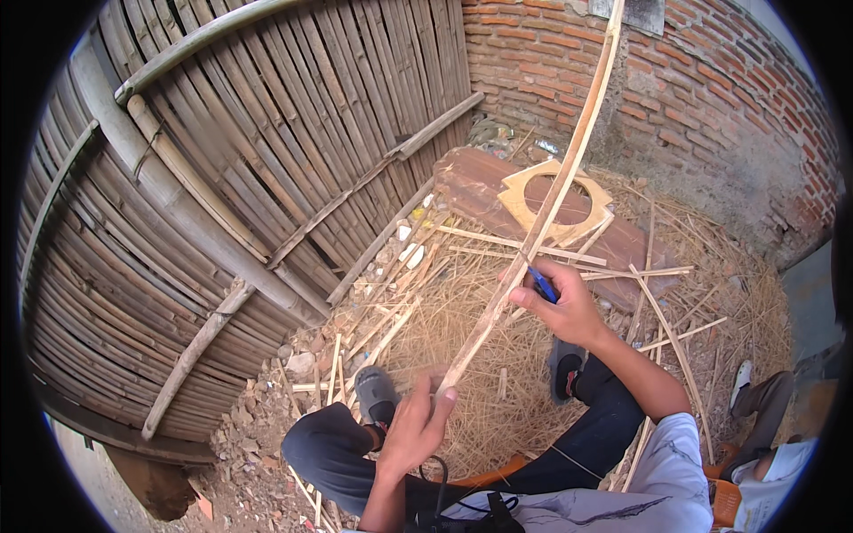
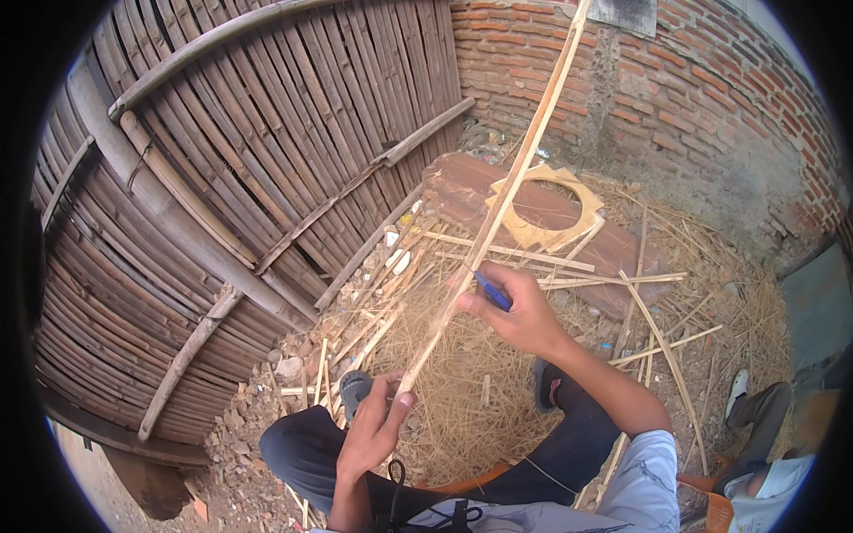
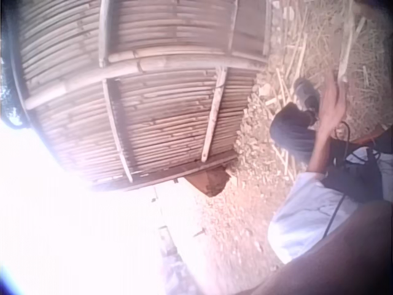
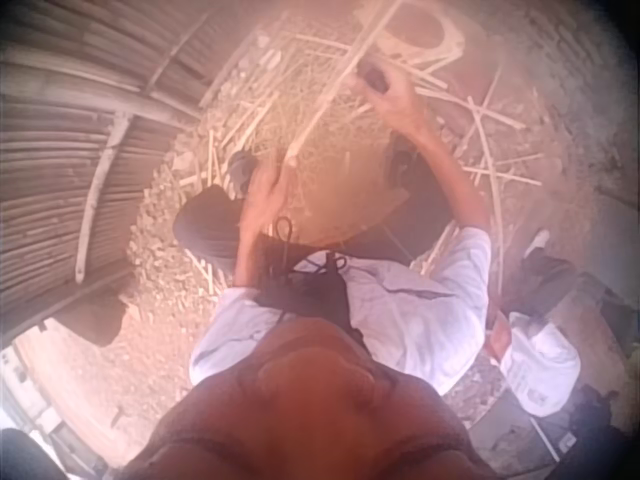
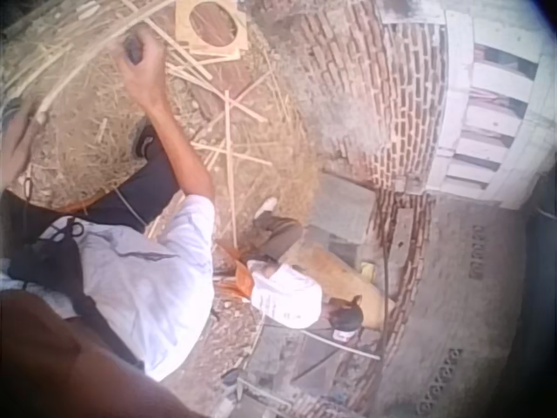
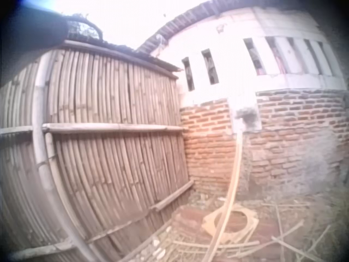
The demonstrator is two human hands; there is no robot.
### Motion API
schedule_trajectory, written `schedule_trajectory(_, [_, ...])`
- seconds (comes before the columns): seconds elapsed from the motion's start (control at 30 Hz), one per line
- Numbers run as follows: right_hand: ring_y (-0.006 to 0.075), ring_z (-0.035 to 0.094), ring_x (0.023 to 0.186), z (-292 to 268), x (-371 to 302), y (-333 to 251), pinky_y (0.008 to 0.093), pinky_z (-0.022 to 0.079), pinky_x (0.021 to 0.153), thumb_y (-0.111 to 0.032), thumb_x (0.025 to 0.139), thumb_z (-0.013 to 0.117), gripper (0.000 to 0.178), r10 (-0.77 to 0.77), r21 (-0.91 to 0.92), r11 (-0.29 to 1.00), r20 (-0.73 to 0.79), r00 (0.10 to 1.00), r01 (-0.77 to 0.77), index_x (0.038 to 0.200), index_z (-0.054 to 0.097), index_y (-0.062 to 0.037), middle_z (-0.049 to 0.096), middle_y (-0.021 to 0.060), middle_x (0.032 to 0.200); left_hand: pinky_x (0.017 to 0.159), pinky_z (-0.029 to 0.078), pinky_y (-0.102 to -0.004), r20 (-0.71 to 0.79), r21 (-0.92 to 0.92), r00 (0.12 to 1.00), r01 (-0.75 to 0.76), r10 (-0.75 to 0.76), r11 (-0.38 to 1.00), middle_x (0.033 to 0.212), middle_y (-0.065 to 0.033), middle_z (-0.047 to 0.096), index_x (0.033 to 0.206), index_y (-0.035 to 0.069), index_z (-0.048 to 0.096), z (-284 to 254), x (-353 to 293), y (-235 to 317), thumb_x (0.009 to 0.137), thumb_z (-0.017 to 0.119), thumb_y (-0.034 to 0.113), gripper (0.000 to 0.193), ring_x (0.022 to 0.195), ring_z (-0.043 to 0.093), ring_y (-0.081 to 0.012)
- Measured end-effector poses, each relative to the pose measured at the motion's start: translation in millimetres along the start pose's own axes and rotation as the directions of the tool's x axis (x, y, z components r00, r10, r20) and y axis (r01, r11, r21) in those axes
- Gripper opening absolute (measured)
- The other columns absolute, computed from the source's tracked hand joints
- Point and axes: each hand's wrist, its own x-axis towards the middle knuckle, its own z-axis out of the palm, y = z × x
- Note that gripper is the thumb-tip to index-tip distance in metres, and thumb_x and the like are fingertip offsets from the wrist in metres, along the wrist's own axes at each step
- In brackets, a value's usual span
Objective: The person sits on the ground and uses a blue utility knife to shave thin strips from a long bamboo stick. They repeatedly scrape the blade along the stick's length to remove the outer layer, creating a pile of shavings on the ground.
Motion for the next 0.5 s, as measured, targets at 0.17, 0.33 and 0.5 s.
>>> schedule_trajectory(0.17, [0.0087,0.044,0.062,6,-5,-12,0.0329,0.036,0.055,-0.034,0.098,0.083,0.038,-0.037,-0.132,0.99,0.057,0.998,0.045,0.092,0.069,0.0007,0.05,0.0019,0.066,0.074,0.052,-0.0422,0.039,0.201,0.996,-0.083,0.077,0.976,0.084,-0.0113,0.071,0.128,-0.001,0.063,-9,26,30,0.109,0.066,0.022,0.031,0.077,0.068,-0.0275])
schedule_trajectory(0.33, [0.012,0.047,0.059,2,-6,-13,0.0335,0.038,0.054,-0.035,0.099,0.081,0.036,-0.03,-0.168,0.985,0.072,0.997,0.042,0.095,0.069,-0.0013,0.052,0.002,0.066,0.067,0.05,-0.0435,0.113,0.096,0.993,0.018,-0.029,0.995,0.075,-0.0175,0.064,0.12,0.0,0.066,-6,34,36,0.11,0.064,0.023,0.026,0.069,0.066,-0.0285])
schedule_trajectory(0.5, [0.0221,0.069,0.063,8,-16,-31,0.035,0.05,0.057,-0.038,0.101,0.076,0.035,-0.228,-0.28,0.933,0.025,0.973,0.225,0.107,0.069,-0.0046,0.068,0.0076,0.076,0.065,0.043,-0.0315,0.061,-0.052,0.997,0.048,-0.044,0.998,0.076,-0.0021,0.055,0.116,0.0,0.069,9,30,34,0.114,0.057,0.027,0.029,0.071,0.051,-0.0106])
